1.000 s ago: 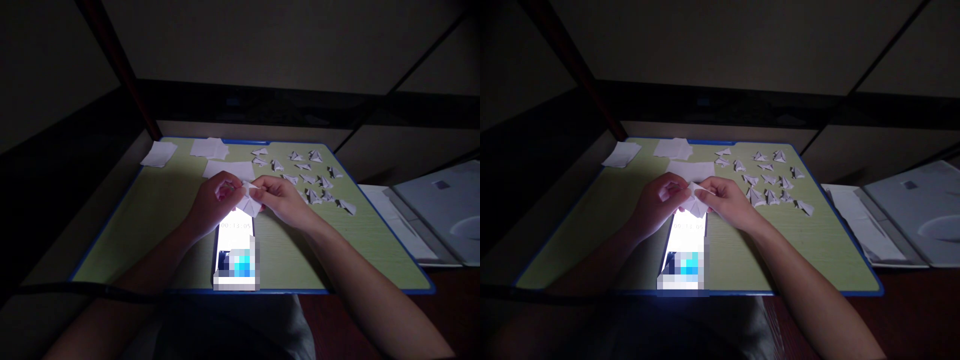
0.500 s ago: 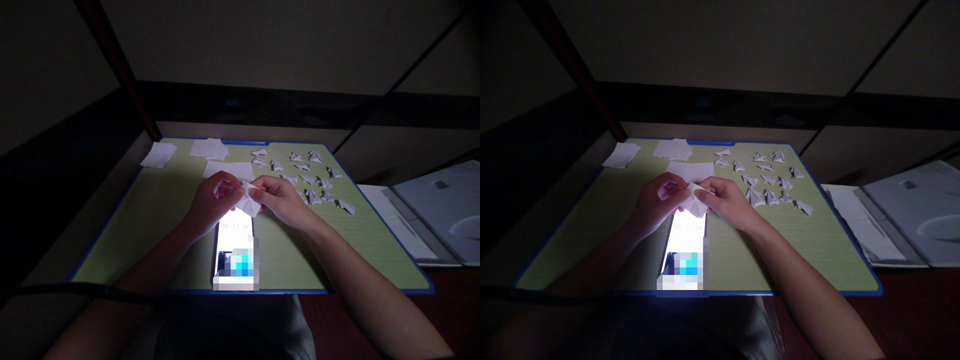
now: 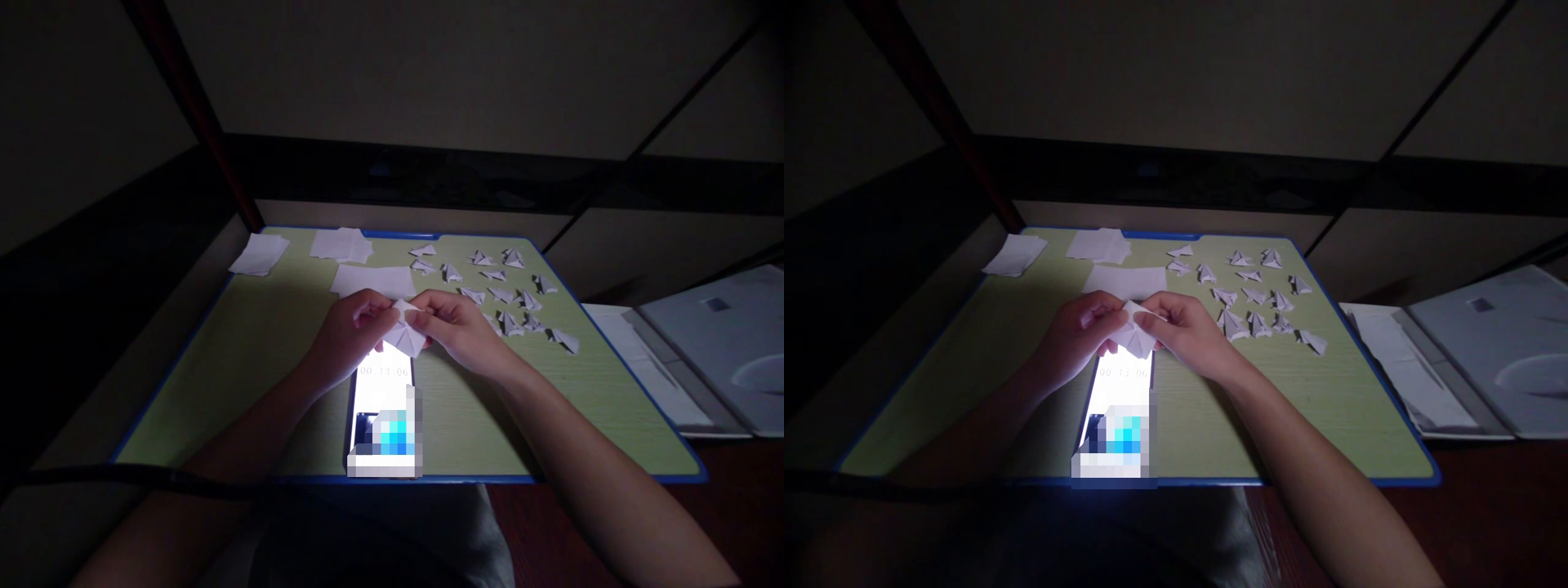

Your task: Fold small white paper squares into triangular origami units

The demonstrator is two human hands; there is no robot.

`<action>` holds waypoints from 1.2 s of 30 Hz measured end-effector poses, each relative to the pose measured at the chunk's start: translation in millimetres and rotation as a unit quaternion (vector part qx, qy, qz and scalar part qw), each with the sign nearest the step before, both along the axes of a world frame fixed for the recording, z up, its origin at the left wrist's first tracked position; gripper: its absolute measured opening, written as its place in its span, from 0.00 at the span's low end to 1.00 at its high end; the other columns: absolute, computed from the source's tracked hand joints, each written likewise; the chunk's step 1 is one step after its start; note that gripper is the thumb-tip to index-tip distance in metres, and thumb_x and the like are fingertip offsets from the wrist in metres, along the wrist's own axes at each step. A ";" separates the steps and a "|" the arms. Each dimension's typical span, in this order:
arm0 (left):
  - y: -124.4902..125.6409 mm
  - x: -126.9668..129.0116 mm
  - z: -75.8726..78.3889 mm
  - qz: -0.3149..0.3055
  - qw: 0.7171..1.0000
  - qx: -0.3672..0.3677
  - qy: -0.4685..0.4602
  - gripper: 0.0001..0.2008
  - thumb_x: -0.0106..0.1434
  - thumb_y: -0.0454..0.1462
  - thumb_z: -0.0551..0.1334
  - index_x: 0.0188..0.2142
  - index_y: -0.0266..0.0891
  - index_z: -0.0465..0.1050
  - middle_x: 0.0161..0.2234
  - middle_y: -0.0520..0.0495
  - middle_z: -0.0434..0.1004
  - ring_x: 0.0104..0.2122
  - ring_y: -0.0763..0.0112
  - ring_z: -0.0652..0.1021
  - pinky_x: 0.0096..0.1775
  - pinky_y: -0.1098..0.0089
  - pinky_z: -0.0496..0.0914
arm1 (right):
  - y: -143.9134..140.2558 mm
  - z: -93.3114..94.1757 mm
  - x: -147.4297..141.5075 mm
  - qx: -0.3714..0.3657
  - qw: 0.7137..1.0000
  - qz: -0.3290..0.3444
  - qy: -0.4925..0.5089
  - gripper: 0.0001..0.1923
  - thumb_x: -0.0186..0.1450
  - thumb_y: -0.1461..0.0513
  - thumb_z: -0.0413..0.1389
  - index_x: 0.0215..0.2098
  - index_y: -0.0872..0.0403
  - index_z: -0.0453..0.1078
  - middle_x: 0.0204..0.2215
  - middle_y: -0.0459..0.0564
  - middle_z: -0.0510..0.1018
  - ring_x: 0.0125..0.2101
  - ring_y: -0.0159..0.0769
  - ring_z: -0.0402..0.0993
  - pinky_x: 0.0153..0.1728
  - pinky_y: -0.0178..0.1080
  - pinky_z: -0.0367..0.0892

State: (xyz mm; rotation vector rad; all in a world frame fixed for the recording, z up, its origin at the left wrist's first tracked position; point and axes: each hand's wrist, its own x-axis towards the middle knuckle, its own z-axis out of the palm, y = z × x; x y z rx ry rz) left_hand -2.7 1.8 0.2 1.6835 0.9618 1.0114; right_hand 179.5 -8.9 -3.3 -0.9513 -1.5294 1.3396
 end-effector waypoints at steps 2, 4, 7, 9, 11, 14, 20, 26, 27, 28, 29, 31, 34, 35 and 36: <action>-0.2 -0.1 0.3 0.002 1.000 0.002 0.006 0.06 0.58 0.38 0.60 0.27 0.38 0.68 0.19 0.54 0.70 0.17 0.78 0.72 0.16 0.78 0.63 | 0.1 0.1 -0.2 0.000 1.000 -0.001 -0.004 0.15 0.62 0.53 0.61 0.27 0.56 0.69 0.19 0.41 0.69 0.21 0.26 0.62 0.22 0.33 0.56; -0.9 0.0 0.8 0.002 1.000 0.004 0.011 0.07 0.59 0.38 0.59 0.27 0.38 0.67 0.18 0.54 0.69 0.17 0.78 0.71 0.16 0.77 0.63 | 0.1 0.0 -0.4 -0.001 1.000 -0.004 -0.008 0.16 0.62 0.52 0.61 0.27 0.56 0.69 0.19 0.42 0.69 0.21 0.26 0.62 0.22 0.33 0.56; -2.4 0.3 2.3 0.003 1.000 0.006 0.021 0.07 0.59 0.37 0.59 0.25 0.38 0.66 0.18 0.54 0.68 0.17 0.77 0.71 0.17 0.77 0.63 | -0.4 -0.2 -0.5 -0.004 1.000 -0.003 -0.012 0.16 0.61 0.52 0.61 0.28 0.56 0.69 0.20 0.42 0.69 0.21 0.27 0.62 0.22 0.33 0.56; -3.1 0.5 3.2 0.005 1.000 0.005 0.028 0.07 0.59 0.37 0.58 0.25 0.38 0.66 0.18 0.55 0.68 0.17 0.77 0.71 0.17 0.77 0.63 | -0.8 -0.1 -0.5 -0.003 1.000 -0.002 -0.013 0.16 0.61 0.52 0.61 0.28 0.56 0.69 0.20 0.42 0.69 0.21 0.27 0.62 0.22 0.33 0.56; -3.4 0.6 3.5 0.005 1.000 0.005 0.027 0.07 0.58 0.37 0.59 0.25 0.38 0.66 0.18 0.55 0.68 0.17 0.77 0.71 0.17 0.77 0.63 | -1.0 0.1 -0.4 -0.001 1.000 -0.002 -0.014 0.16 0.61 0.52 0.61 0.27 0.56 0.69 0.19 0.42 0.69 0.21 0.27 0.62 0.22 0.33 0.56; -3.0 0.5 2.8 0.003 1.000 0.010 0.026 0.07 0.58 0.36 0.59 0.25 0.38 0.65 0.18 0.55 0.68 0.17 0.78 0.71 0.17 0.77 0.63 | -1.1 0.5 -0.6 -0.001 1.000 0.000 -0.020 0.16 0.62 0.51 0.60 0.27 0.56 0.69 0.19 0.42 0.69 0.20 0.26 0.62 0.22 0.33 0.56; -2.9 -0.8 0.7 -0.001 0.999 0.028 0.021 0.07 0.59 0.36 0.60 0.25 0.38 0.65 0.19 0.55 0.68 0.18 0.78 0.71 0.18 0.79 0.64 | -1.9 2.6 -1.0 -0.005 1.000 -0.006 -0.021 0.17 0.61 0.50 0.61 0.26 0.55 0.69 0.19 0.42 0.68 0.21 0.27 0.62 0.22 0.33 0.56; -3.2 -1.5 1.1 0.008 0.999 0.036 0.030 0.07 0.58 0.36 0.61 0.25 0.38 0.66 0.19 0.54 0.69 0.19 0.77 0.71 0.18 0.78 0.65 | -4.1 5.7 -1.0 -0.014 1.000 -0.013 -0.021 0.16 0.61 0.51 0.60 0.27 0.55 0.70 0.19 0.42 0.69 0.21 0.27 0.63 0.22 0.33 0.56; -3.0 -1.2 1.0 0.011 0.999 0.039 0.028 0.07 0.58 0.36 0.61 0.25 0.38 0.66 0.19 0.54 0.69 0.18 0.77 0.71 0.18 0.78 0.65 | -4.4 6.3 -1.1 -0.018 0.999 -0.012 -0.026 0.16 0.61 0.51 0.61 0.26 0.55 0.70 0.20 0.43 0.69 0.21 0.27 0.63 0.22 0.33 0.56; -2.8 -0.8 0.8 0.014 0.999 0.041 0.026 0.07 0.58 0.36 0.61 0.25 0.38 0.66 0.19 0.54 0.69 0.18 0.78 0.71 0.18 0.78 0.65 | -4.8 6.8 -1.4 -0.023 0.999 -0.011 -0.031 0.16 0.60 0.52 0.62 0.26 0.56 0.70 0.20 0.43 0.70 0.21 0.27 0.64 0.22 0.33 0.57; -2.7 -0.4 0.6 0.017 0.999 0.044 0.025 0.07 0.58 0.36 0.61 0.25 0.38 0.66 0.19 0.55 0.69 0.18 0.78 0.71 0.18 0.78 0.65 | -5.1 7.3 -1.7 -0.029 0.999 -0.010 -0.037 0.16 0.59 0.52 0.63 0.27 0.56 0.70 0.21 0.43 0.71 0.22 0.28 0.65 0.23 0.33 0.57; -2.9 0.5 0.5 0.021 0.998 0.048 0.023 0.07 0.57 0.35 0.61 0.25 0.38 0.66 0.19 0.55 0.68 0.17 0.78 0.70 0.18 0.78 0.64 | -5.6 8.1 -2.4 -0.040 0.998 -0.010 -0.043 0.16 0.57 0.52 0.65 0.27 0.56 0.70 0.22 0.44 0.72 0.23 0.28 0.66 0.22 0.33 0.57; -4.2 1.3 1.4 0.019 0.998 0.054 0.024 0.07 0.58 0.36 0.60 0.25 0.38 0.66 0.19 0.55 0.68 0.17 0.79 0.70 0.18 0.78 0.64 | -6.1 9.0 -3.3 -0.050 0.997 -0.015 -0.048 0.16 0.55 0.53 0.66 0.28 0.57 0.71 0.23 0.44 0.72 0.23 0.28 0.66 0.23 0.33 0.57; -4.7 1.3 1.9 0.018 0.998 0.056 0.026 0.07 0.58 0.36 0.60 0.25 0.38 0.67 0.19 0.54 0.69 0.18 0.79 0.71 0.17 0.78 0.64 | -6.2 9.2 -3.5 -0.052 0.997 -0.016 -0.048 0.16 0.54 0.53 0.67 0.28 0.57 0.72 0.23 0.44 0.73 0.23 0.28 0.66 0.23 0.33 0.57; -5.2 1.3 2.4 0.016 0.998 0.056 0.027 0.07 0.58 0.35 0.60 0.25 0.38 0.67 0.20 0.54 0.69 0.18 0.79 0.71 0.17 0.79 0.64 | -6.3 9.3 -3.7 -0.054 0.997 -0.016 -0.048 0.16 0.54 0.54 0.67 0.28 0.57 0.72 0.23 0.44 0.73 0.23 0.28 0.66 0.23 0.33 0.57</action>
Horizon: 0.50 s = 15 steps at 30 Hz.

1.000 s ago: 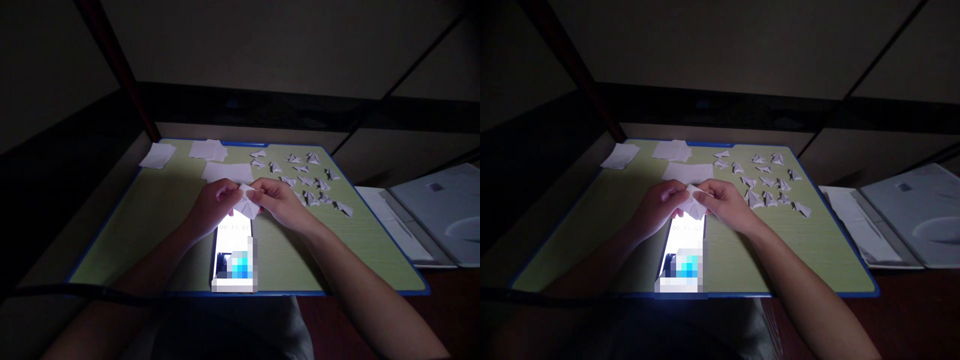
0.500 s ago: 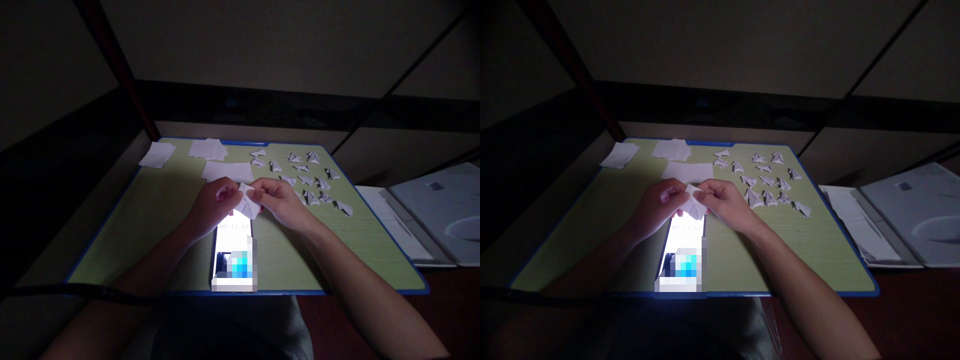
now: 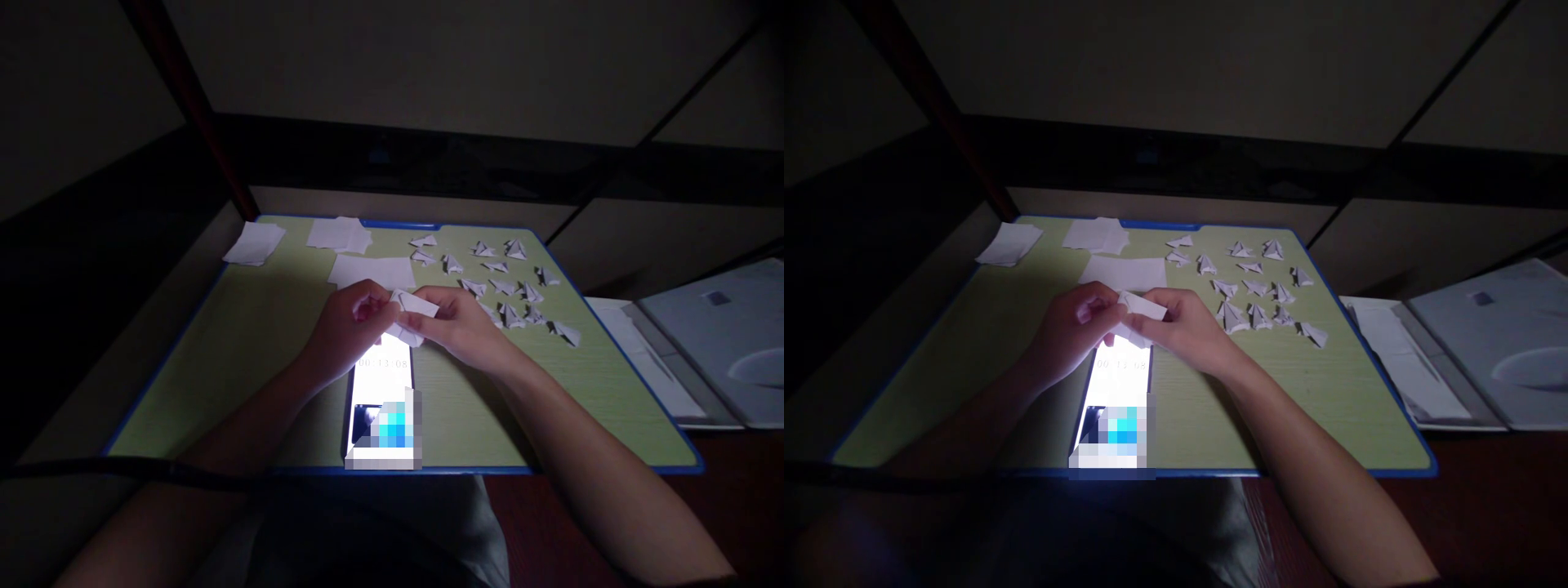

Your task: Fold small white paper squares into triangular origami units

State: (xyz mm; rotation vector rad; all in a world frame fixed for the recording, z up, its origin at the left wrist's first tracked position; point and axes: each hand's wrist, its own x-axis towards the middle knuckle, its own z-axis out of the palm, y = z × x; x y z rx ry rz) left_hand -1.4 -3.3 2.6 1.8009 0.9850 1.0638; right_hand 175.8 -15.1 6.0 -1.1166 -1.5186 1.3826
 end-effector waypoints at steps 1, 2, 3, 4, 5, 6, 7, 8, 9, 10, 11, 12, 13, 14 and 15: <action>-0.3 -0.1 0.4 -0.002 1.000 0.000 0.001 0.07 0.59 0.35 0.60 0.25 0.38 0.67 0.20 0.54 0.70 0.18 0.79 0.71 0.17 0.79 0.64 | 0.0 0.0 -0.1 -0.002 1.000 0.001 0.002 0.15 0.54 0.54 0.67 0.28 0.57 0.72 0.23 0.44 0.73 0.23 0.28 0.66 0.23 0.33 0.57; -0.5 -0.2 0.8 -0.004 1.000 -0.001 0.001 0.07 0.59 0.35 0.60 0.25 0.38 0.67 0.20 0.54 0.70 0.19 0.79 0.72 0.17 0.79 0.64 | -0.1 -0.2 -0.1 -0.002 1.000 0.001 0.005 0.15 0.54 0.55 0.67 0.29 0.57 0.72 0.23 0.44 0.73 0.23 0.28 0.66 0.22 0.33 0.57; -0.5 -0.3 1.0 -0.005 1.000 -0.002 -0.003 0.07 0.59 0.36 0.60 0.26 0.38 0.67 0.21 0.54 0.71 0.19 0.79 0.72 0.17 0.79 0.64 | -0.1 -0.5 0.0 -0.001 1.000 -0.001 0.007 0.15 0.54 0.55 0.67 0.29 0.57 0.72 0.23 0.44 0.73 0.23 0.28 0.66 0.22 0.33 0.57; -0.4 -0.3 1.1 -0.006 1.000 -0.005 -0.008 0.06 0.59 0.36 0.60 0.26 0.38 0.67 0.21 0.54 0.71 0.19 0.79 0.72 0.18 0.79 0.65 | 0.0 -0.9 0.1 0.001 1.000 -0.002 0.008 0.14 0.54 0.56 0.67 0.29 0.57 0.72 0.23 0.44 0.73 0.23 0.28 0.66 0.22 0.32 0.58; -0.3 -0.2 1.2 -0.006 1.000 -0.008 -0.013 0.06 0.59 0.36 0.61 0.27 0.38 0.68 0.21 0.53 0.71 0.19 0.79 0.72 0.18 0.79 0.65 | 0.0 -1.4 0.2 0.004 1.000 -0.005 0.006 0.14 0.54 0.56 0.67 0.29 0.57 0.72 0.23 0.44 0.73 0.23 0.28 0.66 0.22 0.32 0.58; -0.1 -0.1 1.2 -0.005 1.000 -0.011 -0.016 0.06 0.59 0.37 0.61 0.27 0.38 0.68 0.22 0.53 0.72 0.19 0.78 0.72 0.18 0.79 0.65 | 0.1 -2.0 0.3 0.006 1.000 -0.008 0.003 0.13 0.54 0.56 0.66 0.29 0.57 0.72 0.23 0.44 0.73 0.23 0.28 0.66 0.22 0.33 0.58; -0.1 0.1 1.3 -0.003 1.000 -0.015 -0.017 0.06 0.60 0.37 0.61 0.28 0.38 0.69 0.22 0.53 0.72 0.19 0.78 0.72 0.18 0.79 0.65 | 0.2 -2.5 0.3 0.009 1.000 -0.009 0.000 0.13 0.55 0.56 0.66 0.29 0.57 0.72 0.23 0.44 0.73 0.23 0.28 0.66 0.22 0.33 0.58; -0.1 0.2 1.4 0.000 1.000 -0.017 -0.017 0.06 0.60 0.37 0.61 0.28 0.38 0.69 0.22 0.53 0.72 0.19 0.78 0.72 0.18 0.79 0.65 | 0.3 -3.0 0.3 0.011 1.000 -0.010 -0.003 0.13 0.55 0.56 0.66 0.29 0.57 0.72 0.23 0.44 0.73 0.23 0.28 0.66 0.22 0.33 0.58; -0.2 0.4 1.6 0.003 1.000 -0.018 -0.016 0.06 0.60 0.37 0.61 0.27 0.38 0.69 0.22 0.53 0.72 0.19 0.78 0.72 0.18 0.79 0.65 | 0.4 -3.4 0.2 0.011 1.000 -0.010 -0.007 0.13 0.55 0.56 0.65 0.29 0.57 0.72 0.23 0.44 0.73 0.23 0.28 0.67 0.22 0.33 0.58; -0.4 0.6 1.9 0.005 1.000 -0.017 -0.014 0.06 0.60 0.37 0.61 0.27 0.38 0.69 0.21 0.53 0.72 0.19 0.78 0.72 0.18 0.79 0.65 | 0.5 -3.6 0.0 0.011 1.000 -0.009 -0.010 0.13 0.56 0.56 0.65 0.29 0.57 0.72 0.23 0.45 0.74 0.23 0.28 0.67 0.22 0.33 0.59; -0.6 0.8 2.1 0.008 1.000 -0.015 -0.013 0.06 0.60 0.37 0.60 0.27 0.38 0.69 0.21 0.53 0.72 0.18 0.78 0.72 0.18 0.78 0.65 | 0.6 -3.7 -0.2 0.010 1.000 -0.009 -0.013 0.13 0.56 0.55 0.65 0.29 0.57 0.72 0.23 0.45 0.74 0.23 0.28 0.67 0.23 0.33 0.59; -0.8 1.0 2.3 0.012 1.000 -0.013 -0.012 0.06 0.60 0.36 0.60 0.27 0.38 0.70 0.21 0.53 0.72 0.18 0.78 0.72 0.18 0.78 0.65 | 0.6 -3.7 -0.4 0.009 1.000 -0.009 -0.015 0.13 0.56 0.55 0.64 0.30 0.57 0.72 0.23 0.45 0.74 0.23 0.29 0.68 0.23 0.33 0.59; -0.9 1.2 2.4 0.015 1.000 -0.012 -0.011 0.06 0.60 0.36 0.60 0.27 0.38 0.70 0.21 0.53 0.72 0.18 0.78 0.72 0.18 0.78 0.65 | 0.6 -3.6 -0.6 0.008 1.000 -0.009 -0.016 0.13 0.56 0.55 0.64 0.29 0.57 0.72 0.24 0.45 0.74 0.23 0.29 0.68 0.23 0.34 0.59; -1.0 1.3 2.3 0.018 1.000 -0.010 -0.009 0.07 0.60 0.36 0.60 0.26 0.38 0.70 0.20 0.53 0.71 0.18 0.78 0.72 0.18 0.78 0.64 | 0.6 -3.5 -0.8 0.008 1.000 -0.010 -0.016 0.13 0.56 0.55 0.64 0.29 0.57 0.71 0.23 0.45 0.74 0.23 0.29 0.68 0.23 0.34 0.60; -1.0 1.4 2.0 0.021 1.000 -0.008 -0.008 0.07 0.60 0.36 0.60 0.26 0.38 0.69 0.20 0.54 0.71 0.18 0.78 0.71 0.18 0.77 0.64 | 0.6 -3.3 -0.9 0.008 1.000 -0.010 -0.017 0.13 0.56 0.55 0.64 0.29 0.56 0.71 0.23 0.45 0.74 0.24 0.29 0.68 0.23 0.34 0.60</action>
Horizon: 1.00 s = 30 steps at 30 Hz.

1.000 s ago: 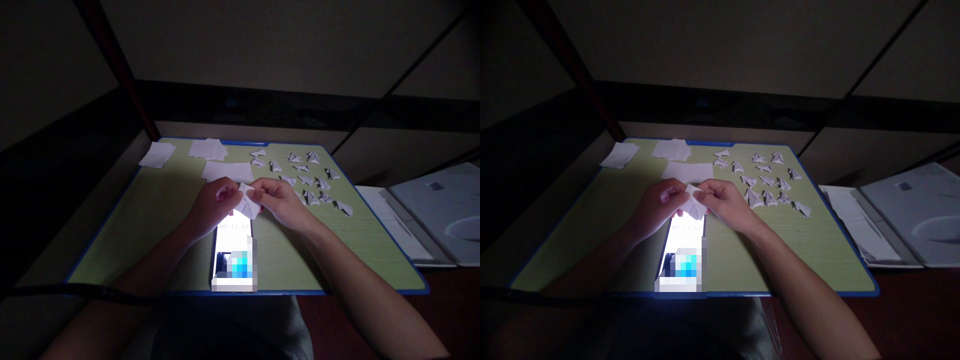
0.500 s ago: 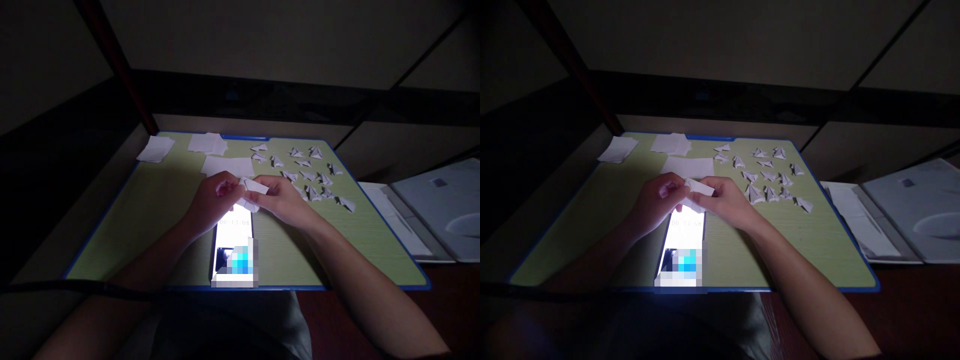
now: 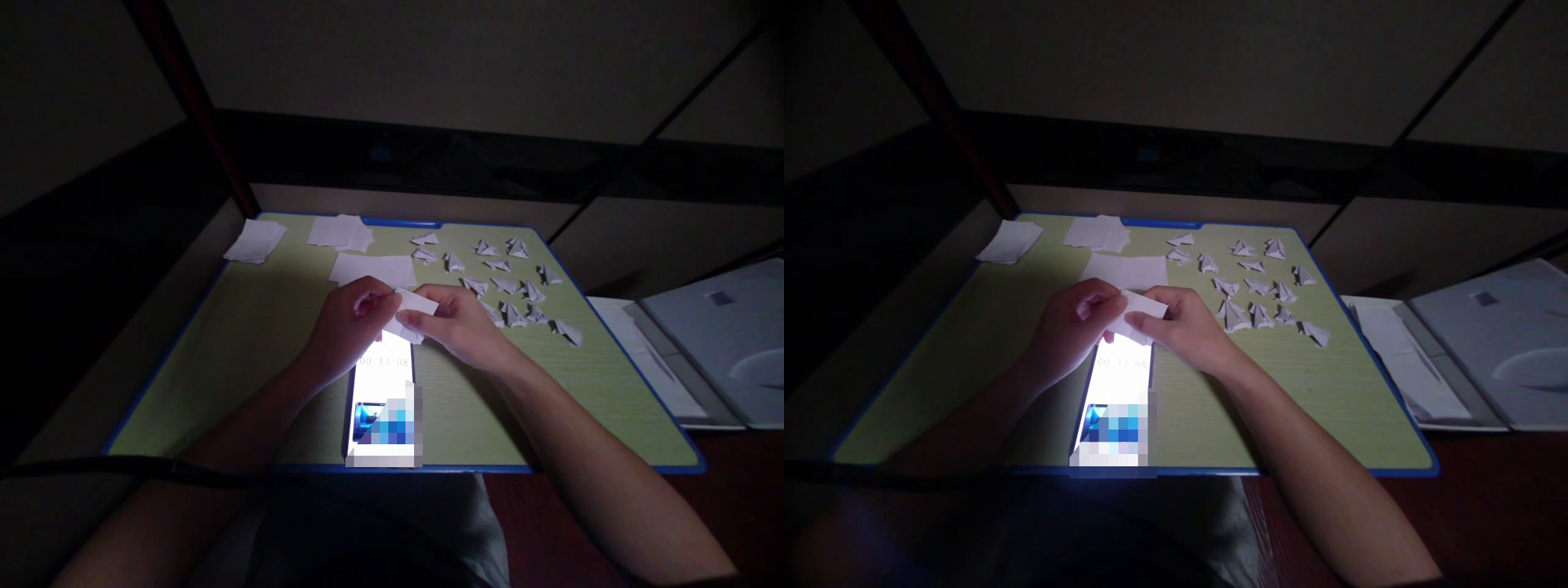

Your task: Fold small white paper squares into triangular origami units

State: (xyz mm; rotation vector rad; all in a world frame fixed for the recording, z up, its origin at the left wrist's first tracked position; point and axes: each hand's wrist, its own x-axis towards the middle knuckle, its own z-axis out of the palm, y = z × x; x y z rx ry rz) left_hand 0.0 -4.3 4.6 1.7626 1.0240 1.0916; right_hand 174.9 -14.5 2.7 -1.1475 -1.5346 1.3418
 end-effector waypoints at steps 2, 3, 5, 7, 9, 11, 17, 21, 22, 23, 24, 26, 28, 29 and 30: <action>0.2 0.1 -1.1 0.004 1.000 0.006 0.000 0.07 0.60 0.37 0.60 0.26 0.38 0.69 0.19 0.54 0.71 0.17 0.78 0.71 0.18 0.77 0.64 | 0.0 0.2 0.0 0.002 1.000 -0.003 -0.001 0.13 0.56 0.55 0.64 0.28 0.56 0.71 0.23 0.45 0.74 0.24 0.29 0.68 0.23 0.34 0.59; 0.3 0.1 -1.8 0.006 1.000 0.008 -0.001 0.07 0.60 0.37 0.60 0.26 0.39 0.69 0.19 0.54 0.71 0.17 0.78 0.71 0.18 0.77 0.64 | 0.0 0.3 0.0 0.004 1.000 -0.005 -0.002 0.13 0.56 0.55 0.64 0.28 0.56 0.71 0.23 0.45 0.74 0.24 0.29 0.68 0.23 0.34 0.59; 0.6 0.1 -3.0 0.009 1.000 0.012 -0.002 0.07 0.60 0.37 0.60 0.26 0.38 0.69 0.19 0.54 0.71 0.17 0.78 0.71 0.18 0.77 0.64 | 0.0 0.4 0.0 0.003 1.000 -0.006 -0.005 0.13 0.56 0.55 0.63 0.28 0.57 0.71 0.23 0.45 0.74 0.24 0.29 0.68 0.24 0.34 0.59; 0.9 0.0 -3.6 0.010 1.000 0.015 -0.004 0.07 0.60 0.37 0.60 0.26 0.38 0.69 0.19 0.54 0.71 0.17 0.78 0.71 0.18 0.77 0.64 | 0.1 0.3 -0.1 0.004 1.000 -0.006 -0.008 0.13 0.56 0.54 0.63 0.28 0.57 0.71 0.23 0.45 0.74 0.23 0.29 0.67 0.23 0.34 0.59; 1.3 -0.1 -3.7 0.008 1.000 0.020 -0.003 0.07 0.61 0.37 0.60 0.26 0.38 0.69 0.19 0.54 0.70 0.17 0.78 0.71 0.18 0.77 0.63 | 0.3 -0.1 -0.2 0.011 1.000 -0.007 -0.010 0.13 0.56 0.54 0.63 0.27 0.57 0.71 0.22 0.44 0.73 0.23 0.28 0.66 0.23 0.34 0.58; 1.7 -0.3 -3.6 0.007 1.000 0.022 0.001 0.08 0.61 0.37 0.60 0.26 0.39 0.69 0.19 0.55 0.71 0.17 0.78 0.71 0.18 0.77 0.63 | 0.8 -1.1 -0.3 0.016 1.000 -0.009 -0.009 0.13 0.56 0.54 0.63 0.27 0.57 0.70 0.21 0.44 0.72 0.22 0.28 0.65 0.22 0.33 0.56; 1.7 -1.4 -4.5 0.011 0.997 0.061 0.044 0.08 0.61 0.37 0.59 0.26 0.39 0.69 0.19 0.54 0.70 0.20 0.77 0.70 0.21 0.76 0.63 | 2.1 -3.6 -0.1 0.009 1.000 -0.004 0.013 0.13 0.55 0.54 0.64 0.28 0.56 0.71 0.22 0.44 0.72 0.22 0.28 0.64 0.22 0.33 0.56; 1.9 -1.6 -5.5 0.010 0.996 0.075 0.048 0.08 0.60 0.37 0.59 0.26 0.38 0.69 0.19 0.54 0.69 0.21 0.76 0.69 0.22 0.74 0.63 | 1.9 -2.3 0.1 0.007 1.000 -0.005 0.023 0.14 0.54 0.55 0.65 0.26 0.56 0.70 0.20 0.43 0.71 0.21 0.28 0.63 0.22 0.33 0.55; 1.9 -1.5 -5.4 0.012 0.996 0.074 0.049 0.08 0.61 0.37 0.60 0.25 0.38 0.69 0.19 0.54 0.68 0.21 0.76 0.69 0.22 0.74 0.63 | 1.8 -1.9 0.2 0.009 1.000 -0.006 0.022 0.14 0.54 0.55 0.65 0.26 0.56 0.70 0.20 0.43 0.71 0.21 0.28 0.63 0.22 0.33 0.55; 1.9 -1.4 -5.1 0.014 0.996 0.074 0.051 0.08 0.61 0.37 0.60 0.25 0.38 0.68 0.19 0.54 0.68 0.21 0.76 0.69 0.23 0.74 0.63 | 1.7 -1.7 0.4 0.011 1.000 -0.007 0.019 0.14 0.54 0.55 0.65 0.26 0.56 0.70 0.20 0.43 0.71 0.21 0.28 0.63 0.22 0.33 0.55; 1.7 -1.3 -4.7 0.017 0.996 0.074 0.052 0.09 0.61 0.37 0.60 0.25 0.38 0.68 0.19 0.54 0.69 0.21 0.76 0.69 0.23 0.74 0.63 | 1.6 -1.5 0.5 0.013 1.000 -0.007 0.016 0.13 0.55 0.55 0.65 0.26 0.56 0.70 0.20 0.43 0.71 0.21 0.28 0.64 0.22 0.33 0.55; 1.2 -1.2 -3.8 0.019 0.996 0.072 0.054 0.09 0.61 0.37 0.60 0.24 0.38 0.68 0.19 0.53 0.69 0.21 0.76 0.69 0.23 0.73 0.63 | 1.6 -1.4 0.7 0.015 1.000 -0.007 0.013 0.13 0.56 0.55 0.64 0.27 0.56 0.71 0.21 0.43 0.71 0.21 0.28 0.64 0.22 0.33 0.55; 0.6 -1.3 -3.1 0.016 0.996 0.066 0.054 0.09 0.61 0.37 0.59 0.25 0.38 0.68 0.20 0.53 0.69 0.21 0.76 0.69 0.23 0.73 0.63 | 1.7 -1.5 0.8 0.016 1.000 -0.008 0.011 0.13 0.56 0.55 0.63 0.27 0.56 0.71 0.21 0.44 0.71 0.21 0.28 0.64 0.22 0.33 0.55; 0.4 -1.4 -3.0 0.013 0.996 0.064 0.053 0.09 0.62 0.37 0.59 0.25 0.38 0.69 0.20 0.53 0.69 0.21 0.76 0.69 0.23 0.73 0.63 | 1.8 -1.5 0.9 0.015 1.000 -0.008 0.010 0.13 0.56 0.55 0.63 0.27 0.56 0.71 0.21 0.43 0.71 0.21 0.28 0.64 0.22 0.33 0.55; 0.4 -1.6 -3.1 0.012 0.996 0.063 0.054 0.09 0.62 0.37 0.59 0.25 0.38 0.69 0.20 0.54 0.70 0.21 0.76 0.70 0.23 0.74 0.63 | 2.0 -1.6 1.1 0.012 1.000 -0.010 0.008 0.13 0.56 0.55 0.63 0.27 0.56 0.70 0.21 0.43 0.71 0.21 0.28 0.64 0.22 0.33 0.56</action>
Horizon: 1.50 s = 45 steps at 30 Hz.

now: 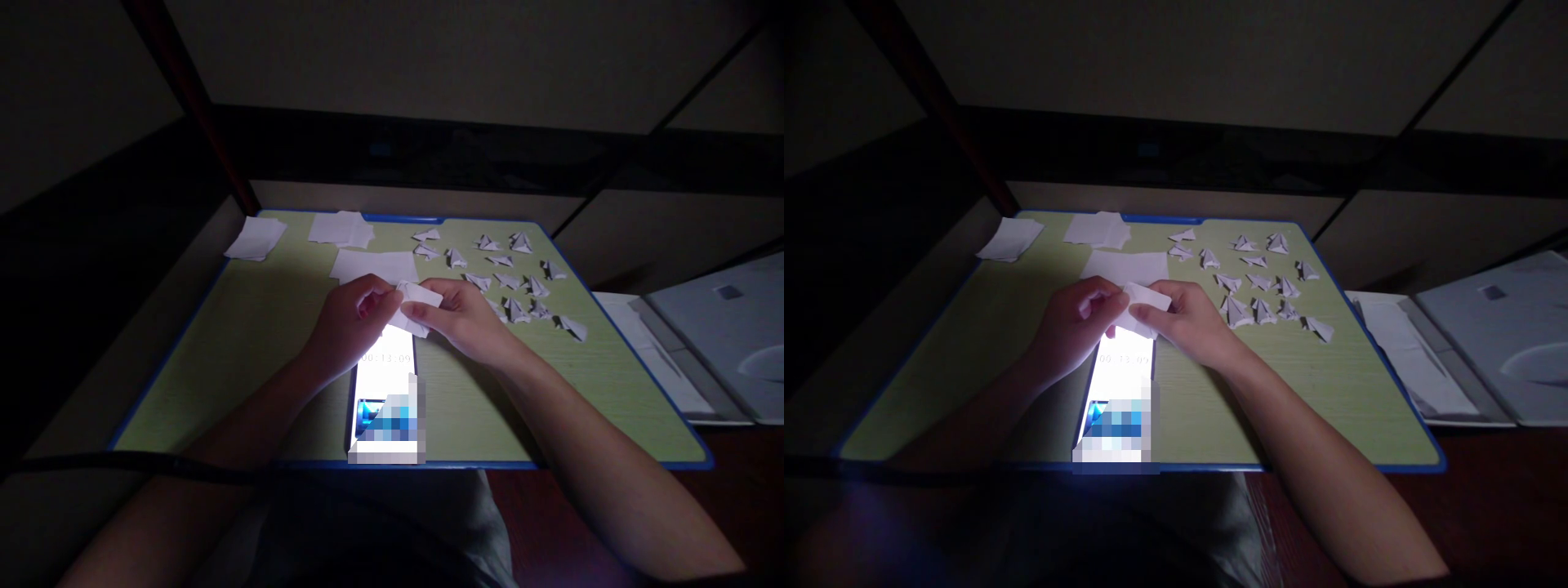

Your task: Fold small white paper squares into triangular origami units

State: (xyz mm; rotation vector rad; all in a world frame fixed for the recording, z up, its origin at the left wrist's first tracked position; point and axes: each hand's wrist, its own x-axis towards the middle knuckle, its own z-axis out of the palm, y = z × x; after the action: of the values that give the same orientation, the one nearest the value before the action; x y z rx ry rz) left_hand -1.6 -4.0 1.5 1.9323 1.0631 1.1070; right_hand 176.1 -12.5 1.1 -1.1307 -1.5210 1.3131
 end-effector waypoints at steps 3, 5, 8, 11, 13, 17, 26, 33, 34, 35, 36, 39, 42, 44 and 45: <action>0.4 -0.2 -1.6 -0.004 1.000 0.004 0.004 0.09 0.63 0.37 0.59 0.27 0.38 0.69 0.20 0.54 0.70 0.21 0.76 0.70 0.22 0.74 0.63 | 1.0 -0.3 1.0 0.003 1.000 -0.008 0.009 0.13 0.56 0.54 0.64 0.27 0.56 0.69 0.21 0.44 0.71 0.22 0.29 0.65 0.22 0.34 0.57; 0.9 0.2 -3.2 -0.008 1.000 0.014 0.009 0.08 0.63 0.37 0.59 0.27 0.38 0.70 0.20 0.54 0.69 0.21 0.76 0.70 0.22 0.74 0.62 | 1.8 -0.3 1.9 0.020 0.999 -0.017 0.029 0.14 0.57 0.54 0.64 0.28 0.56 0.70 0.22 0.44 0.72 0.22 0.29 0.65 0.23 0.34 0.57; 1.4 1.1 -6.0 -0.014 0.999 0.040 0.022 0.08 0.63 0.36 0.59 0.27 0.37 0.70 0.20 0.54 0.69 0.22 0.76 0.69 0.24 0.74 0.62 | 2.4 0.3 2.2 0.041 0.997 -0.023 0.056 0.13 0.57 0.54 0.65 0.30 0.56 0.72 0.24 0.44 0.74 0.23 0.28 0.66 0.23 0.34 0.58; 1.7 1.6 -8.8 -0.020 0.997 0.068 0.033 0.08 0.63 0.35 0.60 0.27 0.37 0.70 0.20 0.54 0.69 0.22 0.77 0.69 0.25 0.74 0.62 | 2.7 0.8 1.6 0.040 0.997 -0.025 0.068 0.12 0.56 0.56 0.65 0.29 0.56 0.73 0.23 0.45 0.75 0.23 0.28 0.66 0.23 0.33 0.59; 1.8 1.6 -10.3 -0.020 0.996 0.081 0.036 0.08 0.63 0.35 0.60 0.27 0.37 0.70 0.20 0.55 0.69 0.22 0.77 0.69 0.25 0.74 0.62 | 3.2 0.2 1.5 0.041 0.996 -0.026 0.072 0.11 0.56 0.57 0.65 0.28 0.56 0.73 0.22 0.44 0.75 0.22 0.27 0.66 0.22 0.33 0.59; 1.4 1.3 -11.6 -0.018 0.995 0.088 0.034 0.08 0.63 0.36 0.61 0.27 0.37 0.70 0.20 0.55 0.70 0.23 0.77 0.70 0.25 0.75 0.63 | 4.4 -2.6 2.4 0.050 0.995 -0.027 0.078 0.07 0.56 0.60 0.64 0.27 0.55 0.75 0.22 0.44 0.76 0.22 0.27 0.67 0.22 0.33 0.59; -0.3 1.6 -8.6 -0.019 0.997 0.065 0.026 0.06 0.62 0.35 0.60 0.28 0.37 0.71 0.20 0.54 0.71 0.22 0.77 0.70 0.25 0.75 0.64 | 5.4 -7.5 3.4 0.062 0.990 -0.039 0.120 0.04 0.58 0.61 0.65 0.28 0.54 0.77 0.21 0.42 0.77 0.21 0.27 0.68 0.22 0.32 0.60; -1.6 1.6 -4.9 -0.026 0.999 0.046 0.008 0.06 0.61 0.35 0.60 0.28 0.37 0.71 0.20 0.54 0.71 0.21 0.78 0.69 0.24 0.76 0.63 | 5.0 -7.3 2.1 0.054 0.990 -0.052 0.120 0.06 0.57 0.59 0.65 0.28 0.54 0.75 0.21 0.43 0.75 0.20 0.26 0.67 0.21 0.32 0.59; -1.8 1.6 -4.4 -0.028 0.999 0.044 0.009 0.07 0.61 0.35 0.59 0.27 0.37 0.71 0.20 0.54 0.70 0.21 0.78 0.69 0.24 0.76 0.63 | 4.8 -7.5 2.1 0.053 0.990 -0.052 0.117 0.06 0.57 0.59 0.65 0.28 0.54 0.75 0.21 0.43 0.75 0.21 0.26 0.67 0.21 0.32 0.59; -2.0 1.5 -4.1 -0.028 0.999 0.043 0.010 0.07 0.62 0.35 0.59 0.27 0.37 0.71 0.20 0.55 0.70 0.21 0.78 0.69 0.24 0.76 0.63 | 4.6 -7.7 2.1 0.053 0.991 -0.051 0.114 0.06 0.58 0.59 0.65 0.28 0.54 0.75 0.21 0.43 0.75 0.21 0.26 0.67 0.21 0.32 0.59; -2.1 1.4 -3.8 -0.027 0.999 0.042 0.010 0.07 0.62 0.35 0.59 0.27 0.37 0.71 0.19 0.55 0.70 0.21 0.78 0.69 0.23 0.76 0.63 | 4.4 -7.7 2.0 0.053 0.991 -0.050 0.112 0.06 0.58 0.59 0.65 0.29 0.54 0.75 0.21 0.42 0.75 0.20 0.26 0.67 0.21 0.32 0.59; -2.0 1.1 -3.6 -0.026 0.999 0.040 0.014 0.08 0.62 0.35 0.59 0.26 0.37 0.70 0.19 0.55 0.69 0.21 0.78 0.68 0.23 0.76 0.62 | 3.5 -6.1 0.9 0.048 0.992 -0.045 0.105 0.06 0.57 0.59 0.64 0.28 0.54 0.75 0.20 0.42 0.75 0.20 0.26 0.66 0.21 0.32 0.58; -1.4 1.2 -4.5 -0.028 0.998 0.050 0.019 0.08 0.61 0.35 0.59 0.25 0.37 0.70 0.19 0.55 0.69 0.21 0.77 0.68 0.23 0.75 0.62 | 2.4 -3.0 -1.0 0.044 0.993 -0.042 0.104 0.07 0.56 0.60 0.65 0.27 0.55 0.74 0.20 0.42 0.75 0.20 0.26 0.66 0.21 0.32 0.58; -1.1 1.5 -5.5 -0.030 0.998 0.056 0.017 0.08 0.61 0.34 0.59 0.25 0.38 0.69 0.19 0.55 0.69 0.21 0.78 0.68 0.24 0.76 0.63 | 1.6 -1.1 -2.1 0.041 0.993 -0.038 0.103 0.08 0.55 0.59 0.65 0.27 0.55 0.74 0.20 0.43 0.75 0.20 0.26 0.66 0.21 0.32 0.58; -0.9 1.7 -6.2 -0.032 0.998 0.058 0.016 0.08 0.60 0.33 0.59 0.24 0.38 0.69 0.19 0.55 0.69 0.21 0.78 0.69 0.24 0.76 0.63 | 1.2 -0.3 -2.5 0.039 0.993 -0.035 0.102 0.09 0.54 0.59 0.66 0.27 0.56 0.74 0.21 0.43 0.75 0.20 0.26 0.66 0.21 0.32 0.58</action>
State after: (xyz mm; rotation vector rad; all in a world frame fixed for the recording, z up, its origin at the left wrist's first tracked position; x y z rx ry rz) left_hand 0.1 -4.9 -4.7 2.0660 0.9659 1.1281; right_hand 173.6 -11.4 0.8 -0.9619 -1.3585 1.2692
